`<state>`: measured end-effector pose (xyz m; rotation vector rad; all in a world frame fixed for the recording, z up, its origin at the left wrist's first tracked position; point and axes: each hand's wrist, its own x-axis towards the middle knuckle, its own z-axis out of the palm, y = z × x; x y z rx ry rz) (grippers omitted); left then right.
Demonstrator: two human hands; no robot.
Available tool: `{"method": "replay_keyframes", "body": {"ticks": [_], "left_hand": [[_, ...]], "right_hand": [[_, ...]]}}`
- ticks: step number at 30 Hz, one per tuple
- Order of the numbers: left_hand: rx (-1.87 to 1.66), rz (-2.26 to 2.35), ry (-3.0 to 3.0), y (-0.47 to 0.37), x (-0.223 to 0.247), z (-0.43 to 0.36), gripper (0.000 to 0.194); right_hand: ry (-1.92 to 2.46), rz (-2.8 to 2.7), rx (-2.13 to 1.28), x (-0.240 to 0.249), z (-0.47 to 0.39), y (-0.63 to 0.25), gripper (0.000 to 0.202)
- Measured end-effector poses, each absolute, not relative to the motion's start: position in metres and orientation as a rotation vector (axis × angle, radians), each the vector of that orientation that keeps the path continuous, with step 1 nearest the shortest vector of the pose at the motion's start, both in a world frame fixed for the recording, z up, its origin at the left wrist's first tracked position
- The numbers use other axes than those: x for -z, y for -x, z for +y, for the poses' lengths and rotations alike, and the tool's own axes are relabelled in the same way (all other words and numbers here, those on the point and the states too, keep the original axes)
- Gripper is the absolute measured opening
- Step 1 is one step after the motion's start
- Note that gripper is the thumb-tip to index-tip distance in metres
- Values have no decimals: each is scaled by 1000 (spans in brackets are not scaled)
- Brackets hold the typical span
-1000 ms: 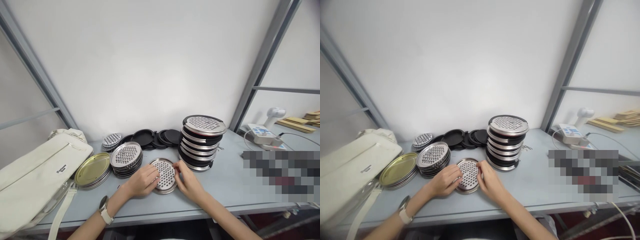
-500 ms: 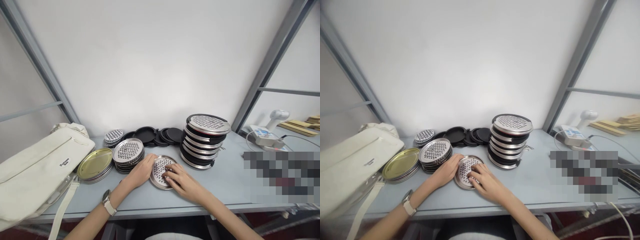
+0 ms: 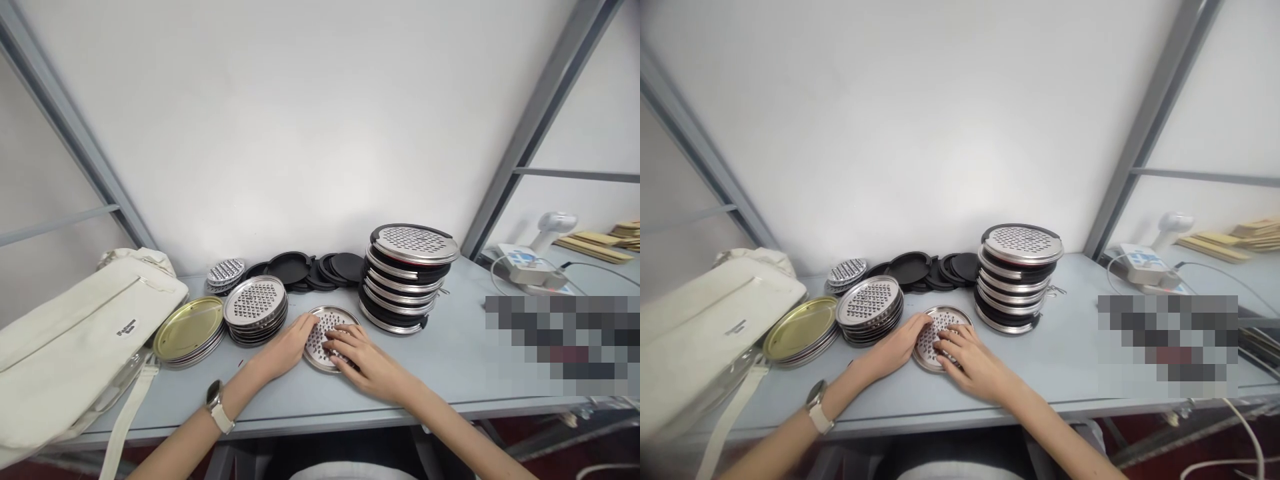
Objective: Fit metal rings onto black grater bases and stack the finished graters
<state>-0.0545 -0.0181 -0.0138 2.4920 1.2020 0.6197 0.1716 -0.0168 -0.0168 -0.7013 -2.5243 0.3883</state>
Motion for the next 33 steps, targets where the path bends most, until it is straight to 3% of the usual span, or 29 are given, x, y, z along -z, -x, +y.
{"method": "replay_keyframes", "body": {"ticks": [8,19,24,33], "left_hand": [[-571,1233,-2564,52,8,-20,43],[-582,1283,-2746,53,6,-22,19],[-595,1203,-2770,49,1,-26,23],[-366,819,-2779,43,-8,-31,45]], "right_hand": [[825,-2283,-439,20,-12,-173,22],[1110,-1981,-525,32,-1,-180,15],[1180,-2036,-483,36,-1,-180,8],[980,-2122,-572,39,1,-175,11]]}}
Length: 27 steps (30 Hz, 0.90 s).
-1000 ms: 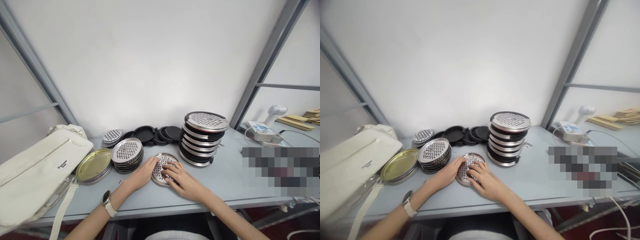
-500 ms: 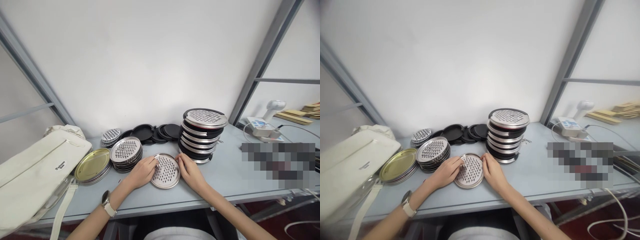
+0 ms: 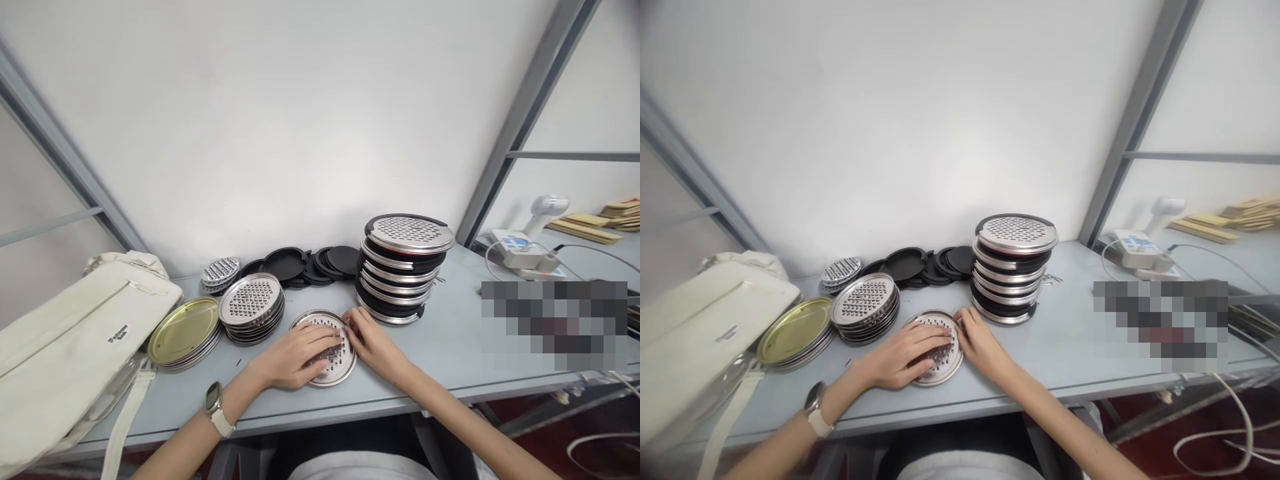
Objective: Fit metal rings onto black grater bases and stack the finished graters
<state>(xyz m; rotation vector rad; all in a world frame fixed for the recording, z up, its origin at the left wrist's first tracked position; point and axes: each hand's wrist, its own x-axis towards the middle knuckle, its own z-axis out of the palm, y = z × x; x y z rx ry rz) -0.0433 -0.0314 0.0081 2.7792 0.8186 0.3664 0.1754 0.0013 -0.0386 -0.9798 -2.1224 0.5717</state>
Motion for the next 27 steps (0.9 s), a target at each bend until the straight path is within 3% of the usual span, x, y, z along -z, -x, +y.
{"method": "replay_keyframes", "body": {"ticks": [27], "left_hand": [[-342,899,-2721,38,-9,-34,49]], "right_hand": [[840,-2196,-663,35,1,-175,17]]}}
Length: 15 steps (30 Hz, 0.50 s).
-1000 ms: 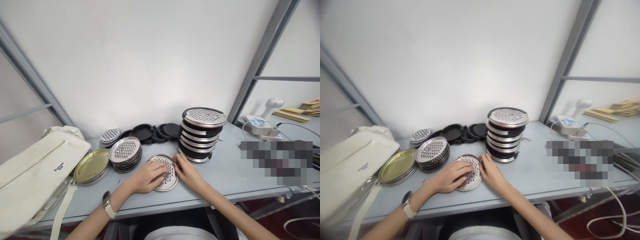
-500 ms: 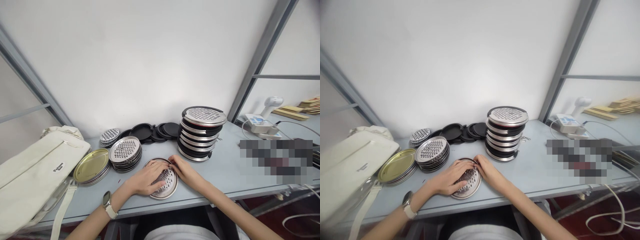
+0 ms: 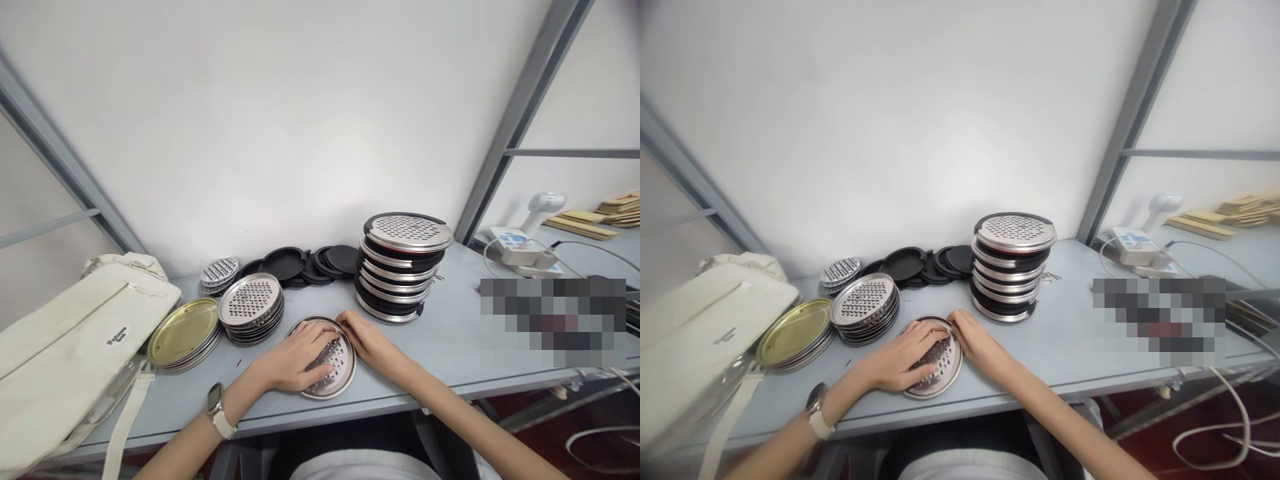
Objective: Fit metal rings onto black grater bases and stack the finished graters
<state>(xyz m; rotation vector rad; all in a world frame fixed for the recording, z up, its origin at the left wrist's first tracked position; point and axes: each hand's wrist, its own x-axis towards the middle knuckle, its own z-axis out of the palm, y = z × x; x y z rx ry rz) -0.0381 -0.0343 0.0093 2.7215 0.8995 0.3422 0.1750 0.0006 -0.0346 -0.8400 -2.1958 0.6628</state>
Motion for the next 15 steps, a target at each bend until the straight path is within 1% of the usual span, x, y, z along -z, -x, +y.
{"method": "replay_keyframes", "body": {"ticks": [7,15], "left_hand": [[-358,941,-2711,38,-8,-34,51],[-381,983,-2708,38,-7,-35,50]], "right_hand": [[819,-2242,-611,32,-1,-175,24],[827,-2196,-598,32,-1,-175,25]]}}
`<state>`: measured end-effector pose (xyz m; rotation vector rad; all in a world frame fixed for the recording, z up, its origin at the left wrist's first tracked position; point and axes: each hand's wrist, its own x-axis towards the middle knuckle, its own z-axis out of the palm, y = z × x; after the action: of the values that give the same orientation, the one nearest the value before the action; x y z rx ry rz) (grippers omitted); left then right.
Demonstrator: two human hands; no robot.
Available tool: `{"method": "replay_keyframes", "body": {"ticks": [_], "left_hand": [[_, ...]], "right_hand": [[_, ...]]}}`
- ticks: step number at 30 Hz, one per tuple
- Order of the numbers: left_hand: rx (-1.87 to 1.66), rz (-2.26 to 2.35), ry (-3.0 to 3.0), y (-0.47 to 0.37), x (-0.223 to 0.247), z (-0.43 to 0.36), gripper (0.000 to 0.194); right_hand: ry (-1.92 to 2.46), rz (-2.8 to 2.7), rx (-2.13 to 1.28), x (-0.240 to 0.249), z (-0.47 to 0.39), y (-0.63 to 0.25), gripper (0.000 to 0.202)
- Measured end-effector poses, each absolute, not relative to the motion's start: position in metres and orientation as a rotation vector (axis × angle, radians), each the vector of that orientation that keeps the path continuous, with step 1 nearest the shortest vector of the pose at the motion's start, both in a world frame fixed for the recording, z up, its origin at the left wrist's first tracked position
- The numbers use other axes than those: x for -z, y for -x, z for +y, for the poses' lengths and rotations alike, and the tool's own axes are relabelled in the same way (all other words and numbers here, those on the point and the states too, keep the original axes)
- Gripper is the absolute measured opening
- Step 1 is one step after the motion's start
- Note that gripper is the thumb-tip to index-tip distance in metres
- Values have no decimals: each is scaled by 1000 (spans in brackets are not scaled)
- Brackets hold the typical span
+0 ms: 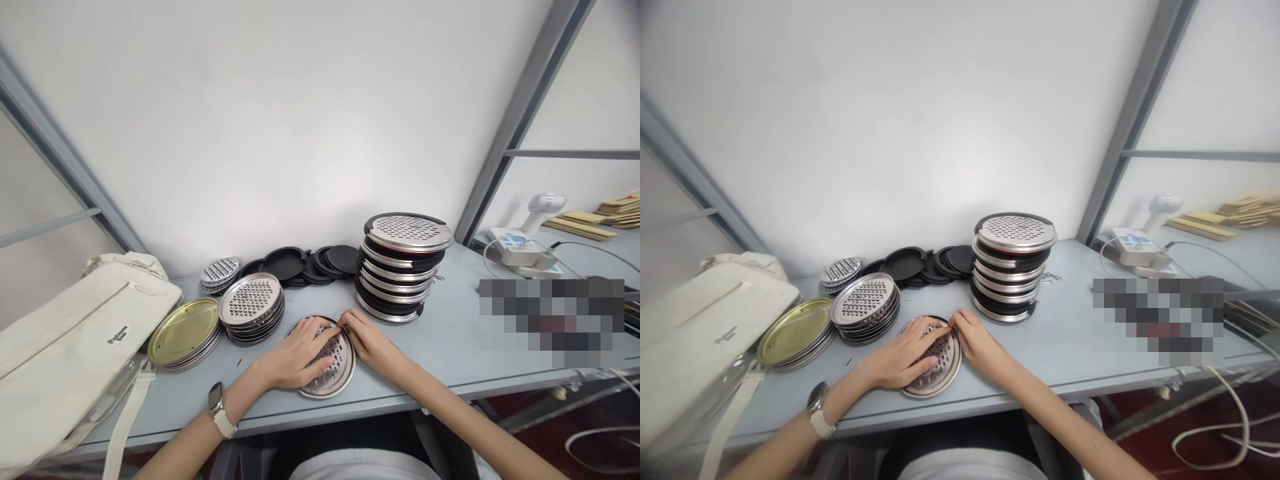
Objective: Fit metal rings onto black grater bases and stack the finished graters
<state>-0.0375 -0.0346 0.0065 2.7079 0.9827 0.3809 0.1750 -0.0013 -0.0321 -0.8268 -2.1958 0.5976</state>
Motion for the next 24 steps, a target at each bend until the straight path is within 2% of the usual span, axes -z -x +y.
{"method": "replay_keyframes", "body": {"ticks": [5,11,18,24], "left_hand": [[-394,1007,-2722,37,-7,-34,48],[-425,1087,-2758,33,-8,-32,26],[-475,1104,-2740,31,-6,-30,25],[-482,1084,-2636,33,-6,-29,32]], "right_hand": [[884,-2173,-531,30,-3,-176,19],[962,-2214,-453,30,-7,-175,7],[944,-2243,-519,25,-11,-175,6],[939,-2345,-446,29,-12,-170,18]]}}
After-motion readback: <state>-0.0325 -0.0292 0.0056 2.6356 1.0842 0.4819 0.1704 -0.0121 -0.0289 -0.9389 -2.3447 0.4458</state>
